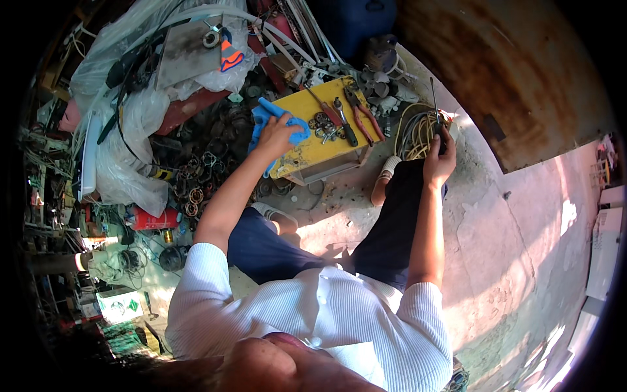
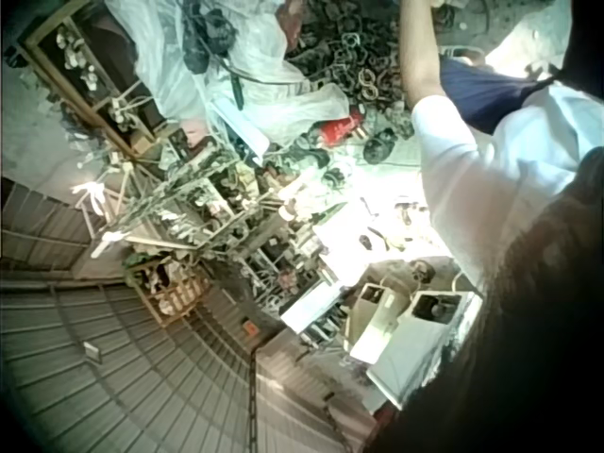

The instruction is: The person removes internal components from a metal housing by hand and with a screwdriver, then wipes the parts with a cloth.

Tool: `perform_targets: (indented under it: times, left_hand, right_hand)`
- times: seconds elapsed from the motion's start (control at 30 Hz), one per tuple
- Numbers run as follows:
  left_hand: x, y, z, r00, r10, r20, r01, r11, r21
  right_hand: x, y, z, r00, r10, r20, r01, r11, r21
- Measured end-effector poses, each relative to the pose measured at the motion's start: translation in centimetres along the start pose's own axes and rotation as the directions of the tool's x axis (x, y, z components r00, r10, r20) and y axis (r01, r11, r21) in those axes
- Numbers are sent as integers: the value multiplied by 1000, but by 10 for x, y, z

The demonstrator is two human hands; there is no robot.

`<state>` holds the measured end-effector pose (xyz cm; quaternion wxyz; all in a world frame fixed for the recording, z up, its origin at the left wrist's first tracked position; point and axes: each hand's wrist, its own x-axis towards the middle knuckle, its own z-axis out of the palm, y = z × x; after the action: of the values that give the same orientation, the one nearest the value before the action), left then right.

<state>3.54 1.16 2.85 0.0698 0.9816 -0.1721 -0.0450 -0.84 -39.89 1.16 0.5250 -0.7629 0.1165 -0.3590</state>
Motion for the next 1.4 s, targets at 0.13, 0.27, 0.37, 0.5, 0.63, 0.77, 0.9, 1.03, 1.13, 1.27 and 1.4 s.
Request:
perform_targets:
  times: [0.13, 0.27, 0.37, 0.5, 0.63, 0.77, 0.9, 1.03, 1.13, 1.27, 1.4]
  left_hand:
    - [-9, 0, -17, 973, 192, 126, -188, 981, -46]
    - [-9, -9, -45, 998, 67, 1, -67, 996, -52]
    - [-1, -46, -49, 994, -94, -62, 90, 994, -61]
    - [11, -76, -31, 953, -272, -135, 236, 943, -234]
    - [5, -61, -22, 946, -305, -108, 279, 938, -207]
    - [-16, -40, -11, 981, -194, -21, 192, 977, -89]
    - [-44, -14, -23, 993, -93, 80, 102, 988, -118]
    - [-61, -15, -32, 995, -37, 96, 56, 977, -203]
    - [-64, -28, -50, 993, -116, -25, 106, 962, -250]
    - [-51, -48, -72, 972, -168, -163, 131, 968, -215]
    - [-26, -52, -79, 944, -305, -122, 275, 937, -217]
  right_hand:
    - [0, 1, 1, 1000, -13, 2, 13, 1000, 0]
    - [1, -4, 0, 1000, -9, -4, 9, 1000, -14]
    - [2, 0, 1, 999, -54, 5, 55, 998, -44]
    - [2, -1, 2, 999, -46, 7, 47, 998, -49]
    - [2, -5, 1, 999, -44, 1, 44, 998, -40]
    - [0, -7, 1, 1000, 16, 23, -15, 999, -43]
    - [2, 2, 1, 1000, -13, 27, 13, 1000, 17]
    - [2, 4, 0, 999, -20, 28, 21, 999, -27]
    - [2, 7, -2, 1000, -19, 23, 19, 1000, -14]
    - [1, 5, 1, 1000, -10, 28, 10, 1000, -3]
    - [2, 4, 3, 999, 6, 34, -7, 1000, 10]
